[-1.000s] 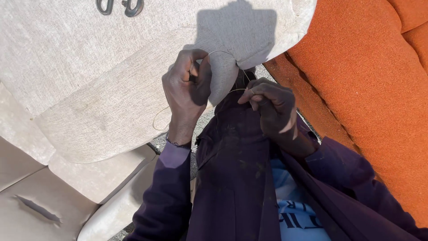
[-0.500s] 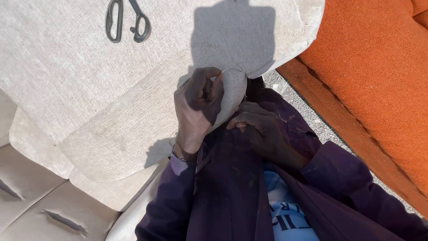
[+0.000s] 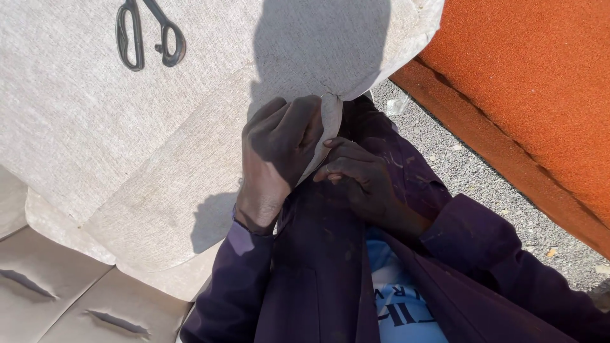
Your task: Hand-sewing a seam on a piece of furniture upholstery using a curved needle and thread
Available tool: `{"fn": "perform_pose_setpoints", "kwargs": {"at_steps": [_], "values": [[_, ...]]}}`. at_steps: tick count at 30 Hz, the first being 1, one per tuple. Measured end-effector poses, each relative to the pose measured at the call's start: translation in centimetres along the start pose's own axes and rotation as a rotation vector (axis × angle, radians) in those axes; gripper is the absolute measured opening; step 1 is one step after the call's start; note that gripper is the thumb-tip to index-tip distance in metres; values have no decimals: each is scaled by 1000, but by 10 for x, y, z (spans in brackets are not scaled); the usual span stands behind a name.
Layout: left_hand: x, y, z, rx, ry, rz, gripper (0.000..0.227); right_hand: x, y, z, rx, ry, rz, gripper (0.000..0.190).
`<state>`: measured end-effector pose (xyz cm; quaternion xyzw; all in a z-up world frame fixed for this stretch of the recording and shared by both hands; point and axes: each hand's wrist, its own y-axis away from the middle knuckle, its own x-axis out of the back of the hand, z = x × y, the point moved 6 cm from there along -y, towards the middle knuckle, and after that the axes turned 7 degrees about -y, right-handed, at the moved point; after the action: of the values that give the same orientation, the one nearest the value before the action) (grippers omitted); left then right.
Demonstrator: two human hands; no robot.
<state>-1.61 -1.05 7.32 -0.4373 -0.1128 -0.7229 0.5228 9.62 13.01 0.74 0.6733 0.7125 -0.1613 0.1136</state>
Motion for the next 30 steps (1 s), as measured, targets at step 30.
{"fn": "perform_pose_setpoints", "kwargs": {"at_steps": [30], "values": [[-14, 6, -31, 387, 314, 10, 11, 7, 6, 14, 7, -14, -91, 23]]}}
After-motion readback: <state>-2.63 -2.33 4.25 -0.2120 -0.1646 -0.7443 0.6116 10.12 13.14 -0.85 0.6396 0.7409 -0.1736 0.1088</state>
